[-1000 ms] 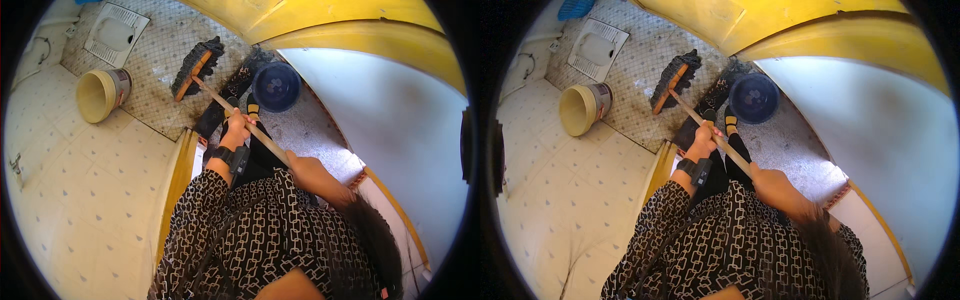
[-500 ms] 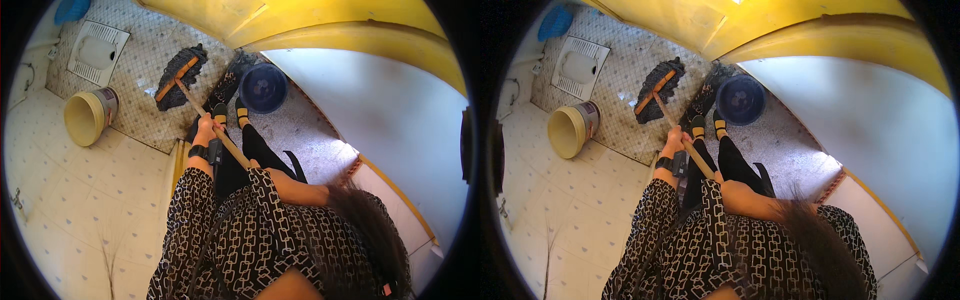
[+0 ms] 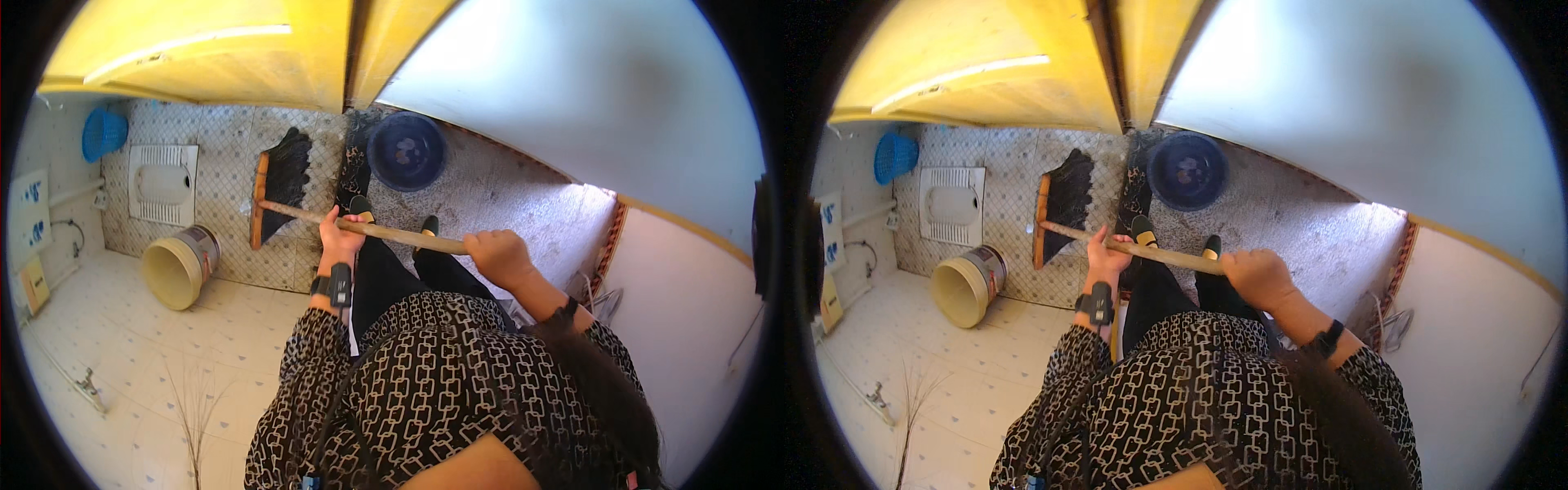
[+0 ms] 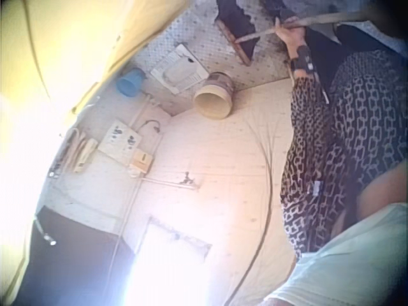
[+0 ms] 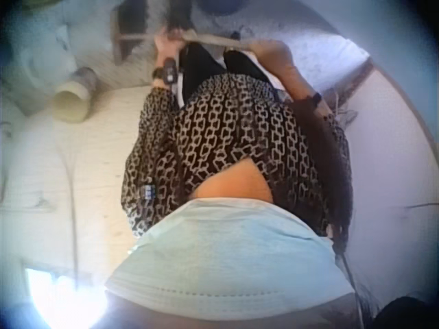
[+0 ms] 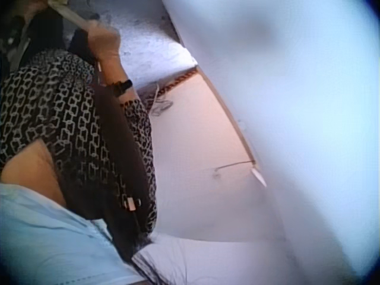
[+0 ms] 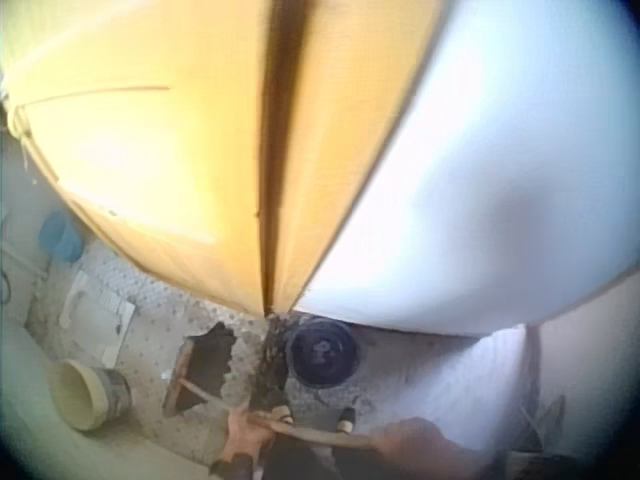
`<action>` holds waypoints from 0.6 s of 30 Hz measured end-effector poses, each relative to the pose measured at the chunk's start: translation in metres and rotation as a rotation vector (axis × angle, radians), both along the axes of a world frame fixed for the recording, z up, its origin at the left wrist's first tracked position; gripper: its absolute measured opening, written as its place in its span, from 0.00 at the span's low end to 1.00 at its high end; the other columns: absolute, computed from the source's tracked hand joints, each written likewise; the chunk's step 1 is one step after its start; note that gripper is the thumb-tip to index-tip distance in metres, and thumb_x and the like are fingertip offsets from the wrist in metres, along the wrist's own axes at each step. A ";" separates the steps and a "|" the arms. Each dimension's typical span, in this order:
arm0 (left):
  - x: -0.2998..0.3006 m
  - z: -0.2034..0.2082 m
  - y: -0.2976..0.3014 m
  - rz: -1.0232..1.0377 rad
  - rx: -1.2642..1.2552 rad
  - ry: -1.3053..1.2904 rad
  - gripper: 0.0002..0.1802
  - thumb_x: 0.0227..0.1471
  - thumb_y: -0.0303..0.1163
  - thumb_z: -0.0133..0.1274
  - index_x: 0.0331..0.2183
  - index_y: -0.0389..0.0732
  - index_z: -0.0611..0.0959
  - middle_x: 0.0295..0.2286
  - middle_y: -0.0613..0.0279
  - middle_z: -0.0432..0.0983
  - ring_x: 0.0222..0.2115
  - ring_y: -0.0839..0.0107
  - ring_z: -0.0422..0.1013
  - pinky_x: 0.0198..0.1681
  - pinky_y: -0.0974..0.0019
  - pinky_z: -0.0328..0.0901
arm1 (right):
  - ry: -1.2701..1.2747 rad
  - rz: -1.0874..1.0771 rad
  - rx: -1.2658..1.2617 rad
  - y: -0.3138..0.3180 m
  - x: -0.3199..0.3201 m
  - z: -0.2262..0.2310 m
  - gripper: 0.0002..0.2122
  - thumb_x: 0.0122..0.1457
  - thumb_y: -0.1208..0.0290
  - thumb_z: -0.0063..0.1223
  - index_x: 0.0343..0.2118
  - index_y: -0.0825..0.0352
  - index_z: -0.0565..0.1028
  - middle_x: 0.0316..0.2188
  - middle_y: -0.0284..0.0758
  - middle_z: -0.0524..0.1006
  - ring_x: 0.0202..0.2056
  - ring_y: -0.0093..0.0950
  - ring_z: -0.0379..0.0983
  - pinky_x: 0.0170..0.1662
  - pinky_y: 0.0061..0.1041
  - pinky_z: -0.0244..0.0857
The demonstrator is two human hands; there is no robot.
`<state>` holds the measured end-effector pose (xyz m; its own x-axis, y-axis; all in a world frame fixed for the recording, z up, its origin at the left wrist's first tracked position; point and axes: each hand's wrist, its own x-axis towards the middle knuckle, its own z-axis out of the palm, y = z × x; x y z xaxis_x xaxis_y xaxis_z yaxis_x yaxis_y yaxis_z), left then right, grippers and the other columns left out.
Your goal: The person mops the tiled floor of a bathroom and then an outdoor balcony. They handle a long-handled mop and a bucket while scrubbing the floors.
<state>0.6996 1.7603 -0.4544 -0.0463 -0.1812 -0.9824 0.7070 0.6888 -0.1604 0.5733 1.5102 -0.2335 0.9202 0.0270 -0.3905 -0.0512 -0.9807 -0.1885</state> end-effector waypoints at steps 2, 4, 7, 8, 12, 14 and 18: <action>-0.005 0.052 -0.026 -0.038 0.006 0.041 0.21 0.53 0.42 0.47 0.28 0.31 0.65 0.20 0.57 0.62 0.22 0.59 0.62 0.33 0.55 0.63 | -0.066 0.002 0.053 -0.031 -0.022 0.029 0.04 0.47 0.69 0.48 0.21 0.58 0.66 0.14 0.29 0.66 0.16 0.27 0.68 0.19 0.27 0.62; -0.007 0.080 -0.047 -0.171 0.006 -0.024 0.20 0.53 0.43 0.46 0.28 0.32 0.65 0.20 0.54 0.64 0.25 0.59 0.64 0.39 0.56 0.63 | -0.077 0.005 0.016 -0.049 -0.035 0.066 0.04 0.45 0.70 0.48 0.20 0.58 0.65 0.14 0.28 0.65 0.15 0.26 0.66 0.18 0.25 0.59; -0.020 0.031 -0.013 -0.075 0.066 -0.156 0.22 0.54 0.45 0.45 0.28 0.32 0.66 0.20 0.53 0.65 0.25 0.59 0.65 0.38 0.58 0.64 | -0.040 -0.075 0.076 -0.051 -0.071 0.082 0.04 0.45 0.71 0.48 0.20 0.59 0.65 0.14 0.28 0.65 0.15 0.26 0.66 0.18 0.26 0.59; -0.030 0.018 -0.009 -0.074 0.083 -0.123 0.21 0.54 0.46 0.43 0.28 0.35 0.66 0.19 0.56 0.64 0.21 0.59 0.63 0.32 0.58 0.65 | -0.027 -0.103 0.120 -0.050 -0.088 0.081 0.04 0.45 0.72 0.47 0.20 0.59 0.65 0.14 0.28 0.66 0.15 0.27 0.66 0.18 0.26 0.60; -0.055 0.002 -0.017 -0.484 0.247 -0.080 0.16 0.54 0.42 0.45 0.30 0.39 0.66 0.21 0.60 0.62 0.20 0.65 0.62 0.23 0.60 0.61 | 0.072 -0.300 0.251 -0.051 -0.156 0.037 0.03 0.47 0.72 0.46 0.21 0.61 0.66 0.15 0.32 0.70 0.19 0.32 0.71 0.18 0.33 0.64; -0.065 -0.003 -0.022 -0.222 0.374 0.091 0.14 0.54 0.37 0.47 0.34 0.38 0.64 0.19 0.62 0.60 0.19 0.68 0.61 0.26 0.61 0.62 | 0.103 -0.364 0.283 -0.065 -0.181 0.034 0.03 0.48 0.71 0.46 0.22 0.62 0.66 0.16 0.32 0.71 0.20 0.34 0.72 0.19 0.34 0.64; -0.100 0.016 -0.048 -0.356 0.324 -0.026 0.14 0.55 0.38 0.46 0.34 0.38 0.64 0.19 0.62 0.61 0.20 0.68 0.61 0.32 0.61 0.63 | 0.218 -0.478 0.359 -0.111 -0.235 0.028 0.07 0.47 0.66 0.50 0.22 0.61 0.67 0.17 0.33 0.72 0.21 0.38 0.72 0.22 0.37 0.64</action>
